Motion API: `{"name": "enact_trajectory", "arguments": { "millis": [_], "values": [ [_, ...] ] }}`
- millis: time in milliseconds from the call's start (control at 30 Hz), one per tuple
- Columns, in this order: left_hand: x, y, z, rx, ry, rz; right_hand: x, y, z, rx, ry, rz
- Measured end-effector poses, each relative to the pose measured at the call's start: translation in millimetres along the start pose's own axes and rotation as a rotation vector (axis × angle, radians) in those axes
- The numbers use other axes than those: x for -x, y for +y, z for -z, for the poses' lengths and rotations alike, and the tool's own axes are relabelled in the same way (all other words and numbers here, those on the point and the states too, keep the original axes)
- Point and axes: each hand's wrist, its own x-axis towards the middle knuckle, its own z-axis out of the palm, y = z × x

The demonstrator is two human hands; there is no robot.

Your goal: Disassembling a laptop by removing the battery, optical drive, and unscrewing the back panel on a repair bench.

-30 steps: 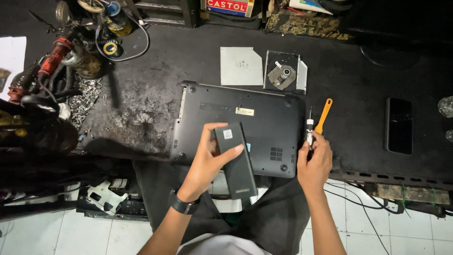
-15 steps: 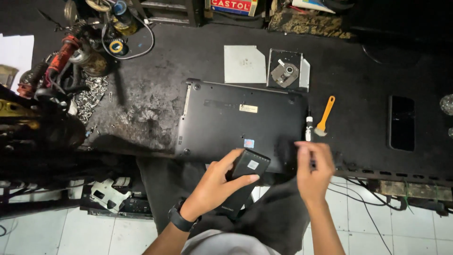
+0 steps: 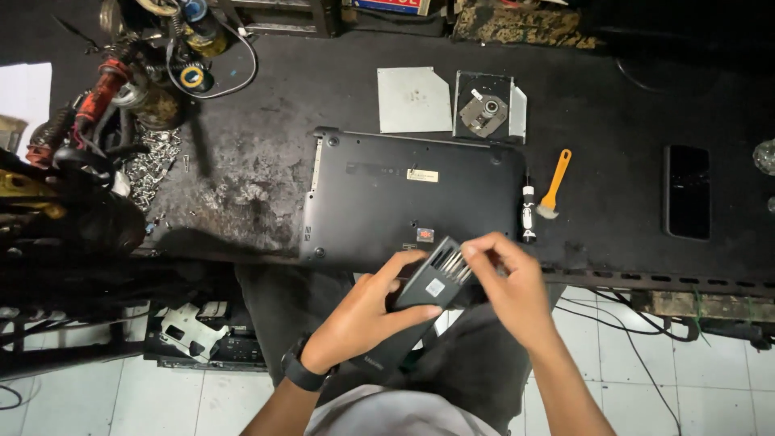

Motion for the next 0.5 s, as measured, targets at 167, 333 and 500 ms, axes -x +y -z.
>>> {"name": "enact_trajectory", "arguments": {
  "millis": [167, 333, 500],
  "values": [
    [9, -8, -2, 0.216, -0.082, -0.003, -8, -6, 16, -0.14, 0.131, -0.024],
    [18, -17, -10, 0.269, -0.046, 0.081, -8, -12, 17, -0.19, 0.122, -0.002],
    [22, -12, -10, 0.212, -0.068, 0.045, -8, -14, 13, -0.328, 0.055, 0.017]
  ]
}}
